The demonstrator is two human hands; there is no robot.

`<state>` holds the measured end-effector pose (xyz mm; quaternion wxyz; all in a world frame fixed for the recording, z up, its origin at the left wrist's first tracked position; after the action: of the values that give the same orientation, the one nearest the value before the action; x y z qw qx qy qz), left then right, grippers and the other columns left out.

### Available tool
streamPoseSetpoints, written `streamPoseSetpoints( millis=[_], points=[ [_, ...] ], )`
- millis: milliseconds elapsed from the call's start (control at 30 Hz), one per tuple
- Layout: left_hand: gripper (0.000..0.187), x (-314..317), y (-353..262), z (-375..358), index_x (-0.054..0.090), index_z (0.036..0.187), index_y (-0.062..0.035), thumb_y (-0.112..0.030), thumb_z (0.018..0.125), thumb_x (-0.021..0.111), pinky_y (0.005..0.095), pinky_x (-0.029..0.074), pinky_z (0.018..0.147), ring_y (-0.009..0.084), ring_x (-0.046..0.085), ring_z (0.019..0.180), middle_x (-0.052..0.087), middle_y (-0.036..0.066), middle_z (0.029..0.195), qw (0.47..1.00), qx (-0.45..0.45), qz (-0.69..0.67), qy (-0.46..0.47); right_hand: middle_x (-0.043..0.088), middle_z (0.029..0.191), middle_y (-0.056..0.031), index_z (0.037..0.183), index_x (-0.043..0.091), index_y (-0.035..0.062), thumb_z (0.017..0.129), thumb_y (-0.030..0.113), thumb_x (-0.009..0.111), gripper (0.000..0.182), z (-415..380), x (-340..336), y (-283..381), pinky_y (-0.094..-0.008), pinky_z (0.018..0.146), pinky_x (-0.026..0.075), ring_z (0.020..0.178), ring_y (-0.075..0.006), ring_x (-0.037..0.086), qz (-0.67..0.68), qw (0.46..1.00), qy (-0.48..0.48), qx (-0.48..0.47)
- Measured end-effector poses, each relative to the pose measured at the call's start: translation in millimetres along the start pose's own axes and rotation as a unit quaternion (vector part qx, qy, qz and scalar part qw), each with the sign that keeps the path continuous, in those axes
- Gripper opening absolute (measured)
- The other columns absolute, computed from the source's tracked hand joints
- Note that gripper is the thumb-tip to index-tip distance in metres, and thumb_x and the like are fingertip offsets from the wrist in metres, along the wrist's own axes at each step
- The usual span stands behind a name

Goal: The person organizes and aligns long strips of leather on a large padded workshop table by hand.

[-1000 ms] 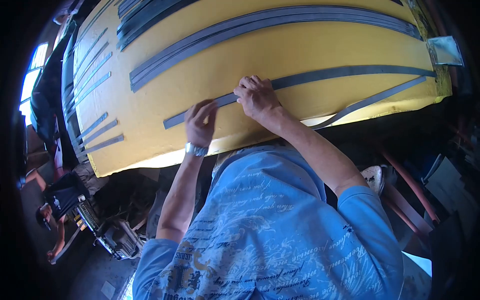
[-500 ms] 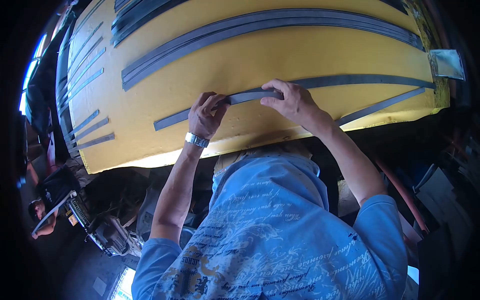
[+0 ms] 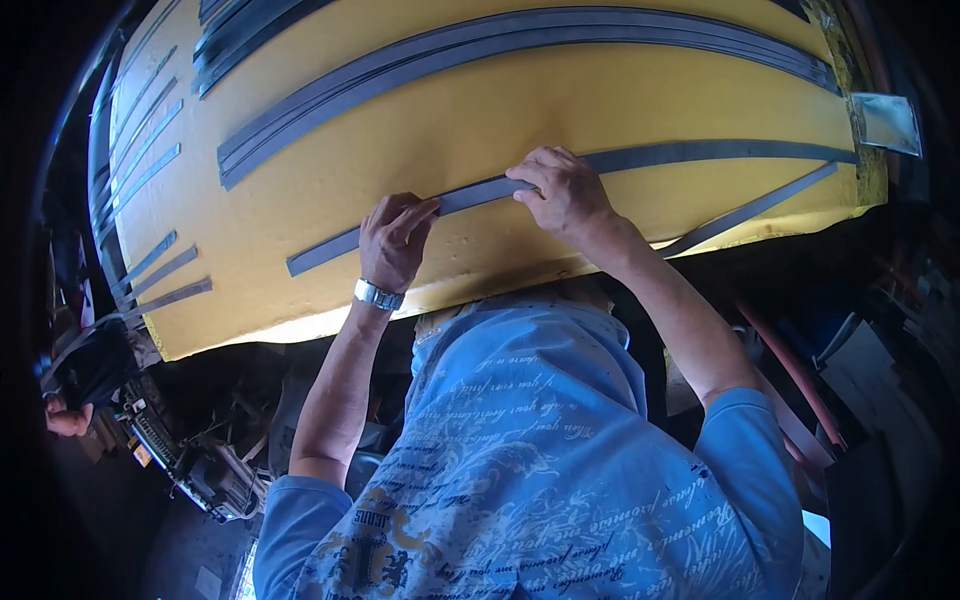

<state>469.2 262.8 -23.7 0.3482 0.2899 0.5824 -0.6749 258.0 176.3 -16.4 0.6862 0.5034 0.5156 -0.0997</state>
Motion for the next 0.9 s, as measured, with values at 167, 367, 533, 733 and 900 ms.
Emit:
streamPoseSetpoints(
  millis=[167,367,533,733,900],
  points=[
    [0.018,-1,-4,0,0.074,0.094,-0.0196,-0.013,0.077,0.073,0.0368,0.045,0.07,0.0215,0.062,0.087,0.065,0.0,0.093,0.999,0.012,0.03,0.008,0.064,0.096,-0.0086,0.1,0.069,0.0066,0.078,0.012,0.071,0.023,-1,2,1,-0.0382,0.087,0.049,0.094,-0.0275,0.061,-0.005,1.0,-0.004,-0.008],
    [0.02,3,-3,-2,0.072,0.095,-0.0243,-0.013,0.079,0.071,0.0355,0.042,0.069,0.0185,0.058,0.084,0.062,-0.005,0.095,0.999,0.03,0.041,0.009,0.064,0.095,-0.0082,0.1,0.069,0.007,0.078,0.012,0.07,0.022,0,3,0,-0.0385,0.088,0.047,0.094,-0.027,0.06,0.001,1.0,-0.006,-0.011],
    [0.017,3,-4,-1,0.071,0.091,-0.0215,-0.015,0.076,0.073,0.0366,0.042,0.069,0.0199,0.06,0.085,0.063,-0.003,0.095,0.999,0.028,0.039,-0.002,0.064,0.094,-0.0079,0.099,0.069,0.0066,0.077,0.011,0.071,0.023,-1,6,-2,-0.038,0.087,0.047,0.092,-0.0262,0.061,-0.009,1.0,-0.017,-0.021],
    [0.015,3,-6,0,0.071,0.091,-0.0209,-0.018,0.077,0.075,0.0371,0.042,0.069,0.0204,0.06,0.086,0.063,-0.002,0.094,1.0,0.016,0.024,-0.01,0.063,0.095,-0.006,0.098,0.069,0.0088,0.076,0.013,0.071,0.023,-2,10,-5,-0.038,0.087,0.046,0.093,-0.0252,0.06,-0.018,0.999,-0.025,-0.016],
    [0.013,2,-11,2,0.071,0.089,-0.018,-0.017,0.077,0.075,0.0362,0.042,0.068,0.0201,0.061,0.084,0.064,-0.001,0.092,0.999,0.013,0.048,-0.016,0.062,0.095,-0.0051,0.098,0.069,0.0101,0.076,0.013,0.071,0.022,-4,11,-4,-0.0383,0.087,0.046,0.095,-0.0249,0.059,-0.021,0.999,-0.025,-0.011]
  ],
)
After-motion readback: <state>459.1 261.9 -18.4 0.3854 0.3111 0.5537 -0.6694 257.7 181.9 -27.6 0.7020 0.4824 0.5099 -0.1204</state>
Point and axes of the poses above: each hand's wrist, its own z-axis towards the middle knuckle, its own x-axis out of the palm, y = z × x, the point moved 6 cm from there along z, towards the middle knuckle
